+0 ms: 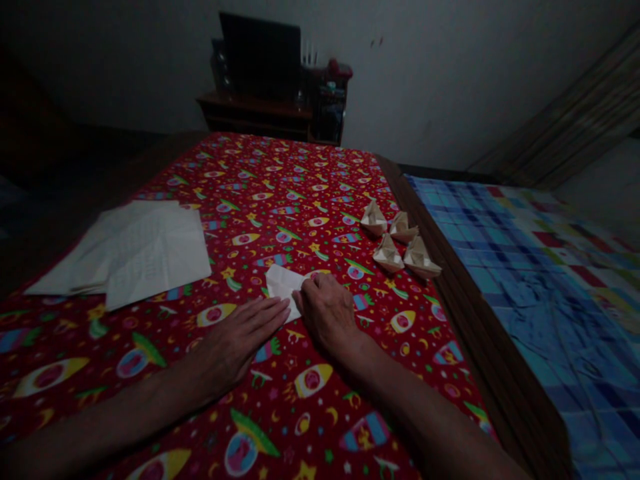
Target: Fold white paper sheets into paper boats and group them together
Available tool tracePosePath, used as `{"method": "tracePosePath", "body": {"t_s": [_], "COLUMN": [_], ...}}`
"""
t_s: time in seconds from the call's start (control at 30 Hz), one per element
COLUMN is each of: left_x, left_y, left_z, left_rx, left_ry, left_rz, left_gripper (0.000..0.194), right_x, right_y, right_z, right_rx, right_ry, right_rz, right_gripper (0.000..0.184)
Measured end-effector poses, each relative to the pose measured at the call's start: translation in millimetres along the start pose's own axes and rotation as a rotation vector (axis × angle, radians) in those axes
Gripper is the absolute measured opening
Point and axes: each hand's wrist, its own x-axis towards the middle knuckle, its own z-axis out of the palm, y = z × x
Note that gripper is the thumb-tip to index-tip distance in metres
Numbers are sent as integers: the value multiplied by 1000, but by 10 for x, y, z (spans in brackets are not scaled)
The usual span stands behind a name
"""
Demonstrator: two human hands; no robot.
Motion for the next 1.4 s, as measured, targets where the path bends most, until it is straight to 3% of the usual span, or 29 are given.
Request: {"method": "tracePosePath", "body": {"t_s": [0.23, 0.4, 0.47, 0.53, 0.63, 0.7, 0.8, 0.97, 1.23, 1.4], "left_x": [6, -3, -5, -6, 0, 3, -3, -37, 22, 36], "left_y": [40, 33, 34, 38, 49, 55, 53, 31, 75, 61], "left_z": [-30, -50, -54, -53, -45, -44, -46, -49, -88, -147], "left_rx": [24, 45, 51, 59, 69, 67, 60, 69, 98, 96], "left_ry": [-100, -128, -135, -130, -112, -109, -121, -121, -125, -130], "left_rz": [-3, 3, 0, -1, -3, -4, -4, 14, 19, 30], "left_gripper": [76, 75, 74, 72, 66, 71, 81, 76, 69, 62], "right_x": [9, 47, -4, -120, -352, -477, -566, -566, -436, -465], "right_y": [-14, 67, 79, 43, -56, -86, -21, 116, -174, -126], "right_z": [13, -6, -42, -96, -186, -237, -291, -320, -196, -202], "right_rx": [-5, 91, 144, 162, 139, 84, 48, 4, -11, -23], "right_ry": [-1, 90, 152, 182, 8, -138, -202, -172, -82, -83], "right_rz": [18, 73, 17, -128, -336, -305, -270, -221, -261, -241], "right_gripper": [19, 17, 18, 23, 37, 47, 54, 46, 41, 37]}}
